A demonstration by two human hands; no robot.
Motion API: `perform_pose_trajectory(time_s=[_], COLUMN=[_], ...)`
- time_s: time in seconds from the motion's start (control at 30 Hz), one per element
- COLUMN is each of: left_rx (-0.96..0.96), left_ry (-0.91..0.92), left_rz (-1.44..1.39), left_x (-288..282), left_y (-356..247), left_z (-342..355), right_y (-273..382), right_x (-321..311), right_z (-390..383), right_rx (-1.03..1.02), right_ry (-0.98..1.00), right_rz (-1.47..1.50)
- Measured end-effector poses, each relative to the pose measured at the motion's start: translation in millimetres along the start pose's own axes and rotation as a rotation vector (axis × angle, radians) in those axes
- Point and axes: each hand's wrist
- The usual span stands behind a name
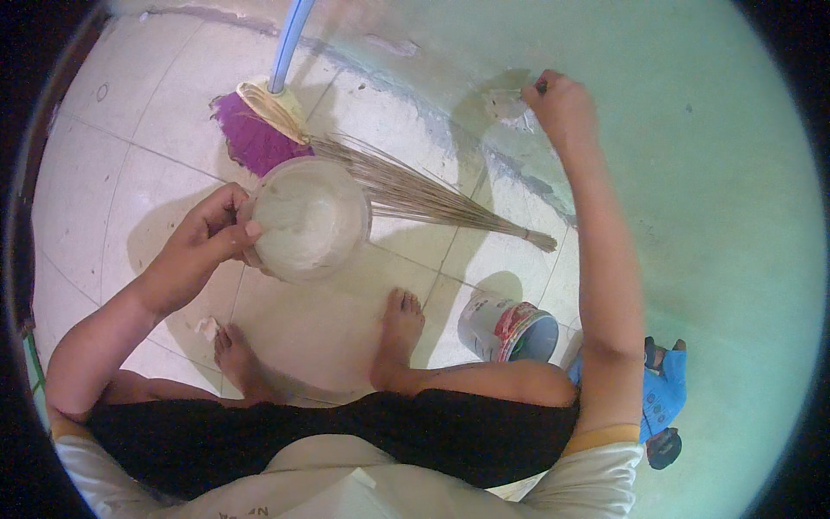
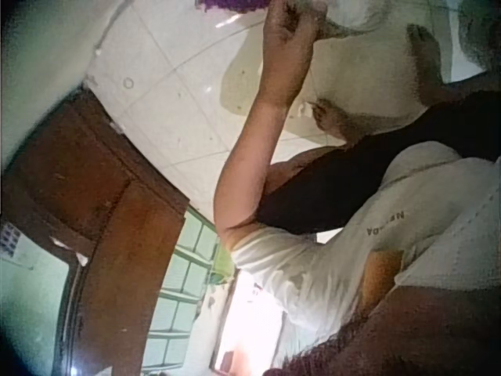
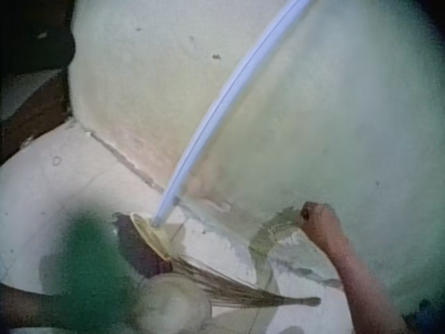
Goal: The person patches a low section of a wall using a putty knife to apply white filler material from a small plastic container.
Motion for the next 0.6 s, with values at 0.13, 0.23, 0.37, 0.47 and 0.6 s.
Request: perform_pose_trajectory(time_s=[0.13,0.23,0.37,0.47,0.6], left_rx=[0.010,0.011,0.002,-0.044,0.003], left_ry=[-0.023,-0.023,0.030,-0.036,-0.012], left_rz=[0.010,0.022,-0.075,-0.009,0.130], left_x=[-3.2,-5.5,-10.7,-18.7,-27.3], left_y=[5.7,6.7,4.9,2.9,-12.8], left_z=[3.1,5.4,7.4,6.9,22.4], right_y=[7.1,10.1,4.1,-6.9,-26.7], right_x=[-49.9,-68.9,-76.9,-70.4,-68.7], right_z=[4.1,-4.7,-24.7,-35.6,-63.8], right_rx=[-0.013,0.043,0.184,0.257,0.352], right_ry=[-0.098,-0.037,0.172,0.259,0.194], right_rz=[0.084,0.278,0.665,0.907,1.137])
Point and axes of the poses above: each hand's wrist, its own z-axis towards the middle knuckle, its own x-axis out of the palm, y = z × x, and after that the axes turned 13 degrees about -x, right-handed
